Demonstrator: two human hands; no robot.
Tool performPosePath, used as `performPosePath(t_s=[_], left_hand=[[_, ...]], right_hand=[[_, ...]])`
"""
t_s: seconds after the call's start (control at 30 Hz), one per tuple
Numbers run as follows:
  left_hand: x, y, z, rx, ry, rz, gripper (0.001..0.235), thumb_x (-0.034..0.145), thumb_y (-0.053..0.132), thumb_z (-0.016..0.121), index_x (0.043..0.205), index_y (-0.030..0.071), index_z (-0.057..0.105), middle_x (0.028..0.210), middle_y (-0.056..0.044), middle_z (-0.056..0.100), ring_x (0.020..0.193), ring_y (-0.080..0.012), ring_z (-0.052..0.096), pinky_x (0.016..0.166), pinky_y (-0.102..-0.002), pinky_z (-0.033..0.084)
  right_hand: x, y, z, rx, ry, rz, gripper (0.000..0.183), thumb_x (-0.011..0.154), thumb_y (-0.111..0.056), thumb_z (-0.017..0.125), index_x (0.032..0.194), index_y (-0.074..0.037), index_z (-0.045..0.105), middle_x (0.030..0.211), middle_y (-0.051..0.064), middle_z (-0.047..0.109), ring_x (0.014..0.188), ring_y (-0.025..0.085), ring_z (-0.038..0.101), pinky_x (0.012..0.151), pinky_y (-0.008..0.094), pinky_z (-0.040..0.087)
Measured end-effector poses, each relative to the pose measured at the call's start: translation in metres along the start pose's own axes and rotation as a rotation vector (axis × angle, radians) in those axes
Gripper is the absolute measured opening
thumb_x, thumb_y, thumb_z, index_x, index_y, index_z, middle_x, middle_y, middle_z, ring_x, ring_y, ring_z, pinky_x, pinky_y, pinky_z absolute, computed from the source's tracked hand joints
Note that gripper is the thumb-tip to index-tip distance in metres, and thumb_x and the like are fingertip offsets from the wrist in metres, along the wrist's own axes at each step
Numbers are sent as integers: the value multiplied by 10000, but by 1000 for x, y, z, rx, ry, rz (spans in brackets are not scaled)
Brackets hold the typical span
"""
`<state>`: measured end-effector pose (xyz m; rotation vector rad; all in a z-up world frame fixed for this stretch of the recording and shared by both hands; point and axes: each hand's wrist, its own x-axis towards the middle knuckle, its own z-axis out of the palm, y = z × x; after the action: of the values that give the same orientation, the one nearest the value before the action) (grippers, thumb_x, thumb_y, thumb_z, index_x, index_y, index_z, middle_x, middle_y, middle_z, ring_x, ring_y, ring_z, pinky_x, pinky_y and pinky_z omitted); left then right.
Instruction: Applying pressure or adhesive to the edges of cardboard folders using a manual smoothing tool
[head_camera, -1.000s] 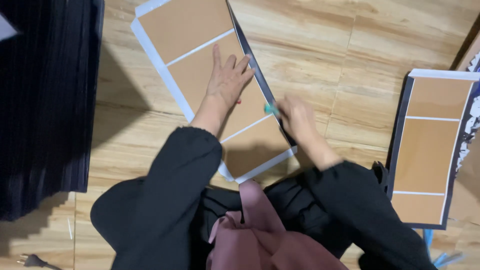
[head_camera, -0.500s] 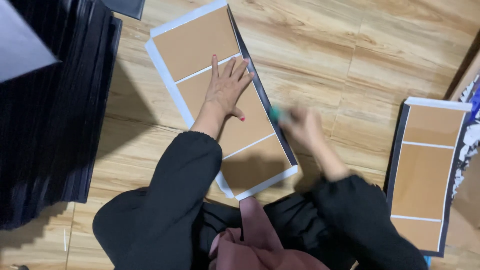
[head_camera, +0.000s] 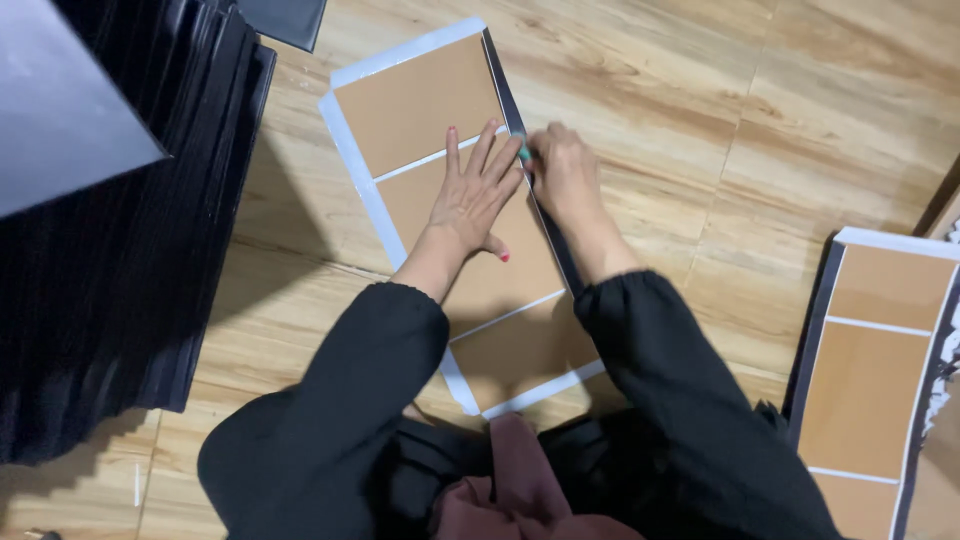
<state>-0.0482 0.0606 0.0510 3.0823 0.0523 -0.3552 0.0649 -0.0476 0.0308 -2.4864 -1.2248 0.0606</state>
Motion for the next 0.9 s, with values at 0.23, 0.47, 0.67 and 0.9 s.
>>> performPosePath(t_s=[0.23, 0.47, 0.67, 0.9], left_hand=[[12, -14, -12, -8, -11, 44, 1408, 297, 753, 691, 1422, 192, 55, 1493, -8, 57, 1367, -261, 104, 1082, -600, 50], [8, -15, -14, -14, -124, -53, 1343, 355, 809, 636, 1414, 181, 99, 1481, 56, 111, 1360, -188, 59, 1063, -639, -6], [21, -16, 13, 70, -50, -24, 1474, 266, 882, 615, 1414, 139, 66, 1478, 34, 87, 1348, -245, 77, 951, -714, 75], [19, -15, 15, 14, -40, -18, 1265, 322, 825, 674, 1312, 114, 336, 1305, 23, 300, 1327, -241, 82, 925, -708, 203]], right_hand=[[-48, -18, -7, 38, -102, 41, 183, 723, -158, 705, 859, -105, 595, 761, 64, 504, 767, 300, 582, 646, 402, 486], [-54, -8, -12, 238, -374, 228, 271, 618, -239, 764, 825, -108, 650, 717, 111, 594, 789, 351, 604, 699, 443, 473], [83, 51, 37, 188, 151, 121, 197, 588, -225, 768, 728, -169, 641, 656, -6, 625, 591, 168, 578, 540, 320, 414], [73, 4, 44, 1, 75, 82, 171, 674, -73, 665, 815, -104, 573, 806, 89, 518, 721, 348, 534, 483, 489, 395]])
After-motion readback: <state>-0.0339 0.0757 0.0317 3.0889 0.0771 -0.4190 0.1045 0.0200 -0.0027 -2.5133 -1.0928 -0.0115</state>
